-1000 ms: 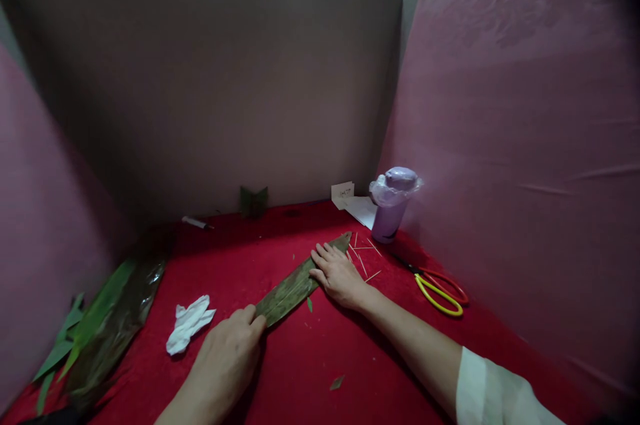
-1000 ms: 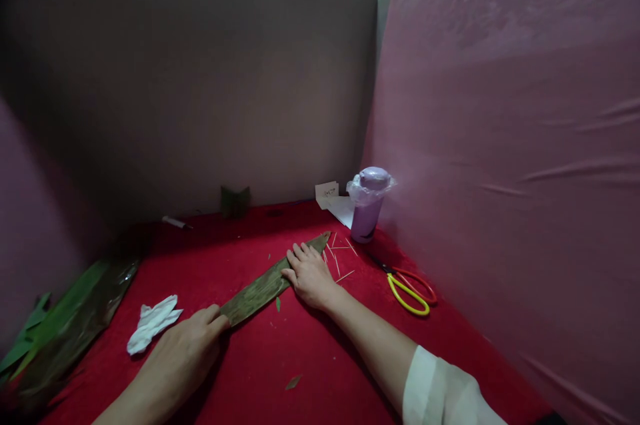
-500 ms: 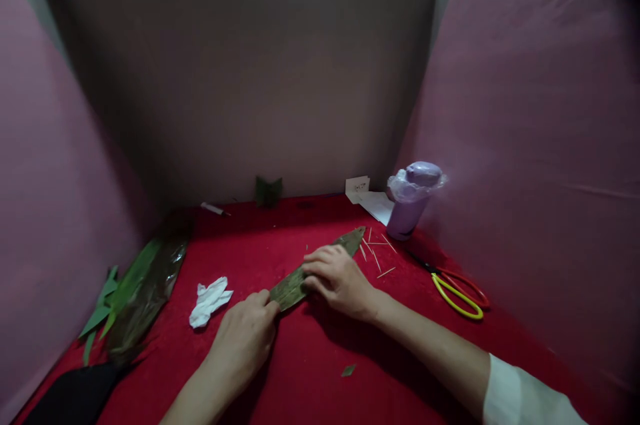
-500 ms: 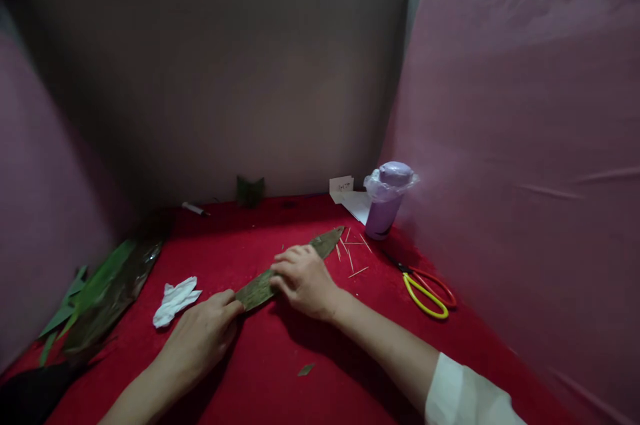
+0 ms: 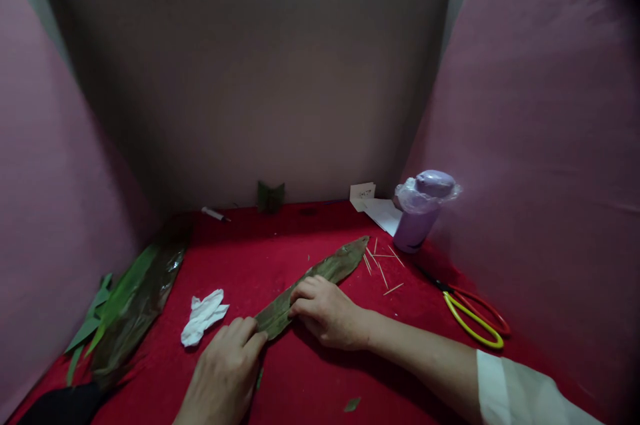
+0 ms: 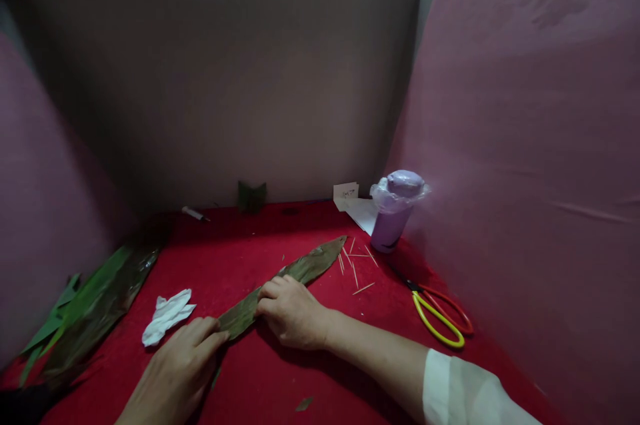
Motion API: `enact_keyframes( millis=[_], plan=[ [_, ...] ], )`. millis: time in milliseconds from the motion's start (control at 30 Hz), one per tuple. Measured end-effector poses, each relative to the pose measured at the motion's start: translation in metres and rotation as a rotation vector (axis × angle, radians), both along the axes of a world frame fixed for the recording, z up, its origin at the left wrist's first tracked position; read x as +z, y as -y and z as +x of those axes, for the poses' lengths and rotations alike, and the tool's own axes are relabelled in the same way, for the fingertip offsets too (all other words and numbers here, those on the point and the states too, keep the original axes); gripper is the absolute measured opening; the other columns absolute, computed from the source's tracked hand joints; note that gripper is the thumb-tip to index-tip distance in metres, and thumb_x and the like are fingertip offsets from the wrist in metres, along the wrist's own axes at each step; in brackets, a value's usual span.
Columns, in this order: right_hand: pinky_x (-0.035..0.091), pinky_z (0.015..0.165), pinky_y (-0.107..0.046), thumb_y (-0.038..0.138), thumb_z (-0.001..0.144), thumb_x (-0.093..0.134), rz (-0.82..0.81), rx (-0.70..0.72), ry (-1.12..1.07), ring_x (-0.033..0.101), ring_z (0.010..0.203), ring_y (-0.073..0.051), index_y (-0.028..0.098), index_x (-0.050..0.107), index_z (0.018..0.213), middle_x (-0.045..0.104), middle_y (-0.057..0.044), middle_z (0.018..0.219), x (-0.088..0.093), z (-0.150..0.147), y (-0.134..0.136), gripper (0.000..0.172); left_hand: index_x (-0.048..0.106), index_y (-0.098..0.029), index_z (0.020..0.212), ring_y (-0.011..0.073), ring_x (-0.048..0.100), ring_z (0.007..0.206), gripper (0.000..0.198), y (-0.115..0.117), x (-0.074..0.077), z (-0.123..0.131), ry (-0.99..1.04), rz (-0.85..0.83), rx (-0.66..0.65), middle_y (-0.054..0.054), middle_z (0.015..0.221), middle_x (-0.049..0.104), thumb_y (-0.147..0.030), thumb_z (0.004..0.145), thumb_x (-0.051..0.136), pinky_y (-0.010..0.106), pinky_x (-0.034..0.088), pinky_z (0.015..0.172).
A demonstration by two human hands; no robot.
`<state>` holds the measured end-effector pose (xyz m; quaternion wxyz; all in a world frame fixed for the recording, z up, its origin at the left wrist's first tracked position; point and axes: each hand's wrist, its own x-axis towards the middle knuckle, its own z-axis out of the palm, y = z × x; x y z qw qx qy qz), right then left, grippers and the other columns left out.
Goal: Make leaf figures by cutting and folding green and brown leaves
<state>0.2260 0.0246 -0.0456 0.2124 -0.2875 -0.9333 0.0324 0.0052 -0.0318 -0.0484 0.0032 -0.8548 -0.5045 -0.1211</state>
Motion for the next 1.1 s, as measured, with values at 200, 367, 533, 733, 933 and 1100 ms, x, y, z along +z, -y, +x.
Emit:
enact_keyframes(
  millis=[200,367,533,733,933,1100],
  plan=[
    [0.036,0.075,-0.030,0.020,0.084,0.055,-0.119,0.014,-0.124,0.050,0.085,-0.017,0.019,0.060,0.089,0.059,-0.004,0.092,-0.003,-0.001,-0.002,0.007,0.064,-0.022,0.093,0.0213,0.058,0.087,0.028,0.008,-0.007,-0.014,0.130,0.019,0.033,0.009,0.094,0.063,-0.009,0.081,0.043,0.034,0.048,0.075],
    [0.036,0.075,-0.030,0.018,0.086,0.053,-0.150,-0.013,-0.145,0.049,0.085,-0.017,0.019,0.059,0.089,0.058,-0.004,0.091,-0.007,-0.004,-0.001,0.007,0.064,-0.023,0.090,0.0204,0.058,0.088,0.023,0.011,-0.007,-0.017,0.258,0.030,0.057,0.008,0.094,0.063,-0.013,0.081,0.046,0.032,0.049,0.076],
    [0.036,0.074,-0.028,0.016,0.089,0.049,-0.156,-0.034,-0.159,0.049,0.082,-0.016,0.018,0.058,0.089,0.059,-0.004,0.090,-0.012,-0.008,-0.005,0.010,0.065,-0.025,0.085,0.0196,0.058,0.084,0.021,0.009,-0.007,-0.018,0.380,-0.038,0.097,0.007,0.089,0.062,-0.019,0.083,0.045,0.031,0.049,0.072],
    [0.037,0.067,-0.026,0.018,0.087,0.050,-0.168,-0.056,-0.099,0.049,0.074,-0.016,0.018,0.056,0.079,0.057,-0.003,0.080,-0.006,-0.012,-0.015,0.010,0.061,-0.022,0.081,0.0186,0.055,0.083,0.020,0.005,-0.004,-0.018,0.437,-0.156,0.117,0.006,0.085,0.058,-0.023,0.087,0.042,0.032,0.046,0.073],
    [0.034,0.062,-0.025,0.019,0.083,0.055,-0.196,-0.109,0.060,0.051,0.069,-0.015,0.018,0.053,0.074,0.058,-0.002,0.078,0.006,-0.017,-0.024,0.009,0.055,-0.020,0.072,0.0179,0.053,0.079,0.024,0.000,-0.002,-0.016,0.464,-0.234,0.192,0.005,0.080,0.054,-0.027,0.088,0.040,0.032,0.044,0.072],
    [0.031,0.058,-0.025,0.017,0.080,0.058,-0.219,-0.148,0.052,0.053,0.067,-0.015,0.018,0.053,0.076,0.060,-0.001,0.075,0.007,-0.020,-0.029,0.006,0.051,-0.020,0.071,0.0177,0.052,0.075,0.021,-0.002,-0.002,-0.014,0.456,-0.213,0.220,0.003,0.076,0.054,-0.026,0.088,0.039,0.032,0.042,0.070]
  ],
)
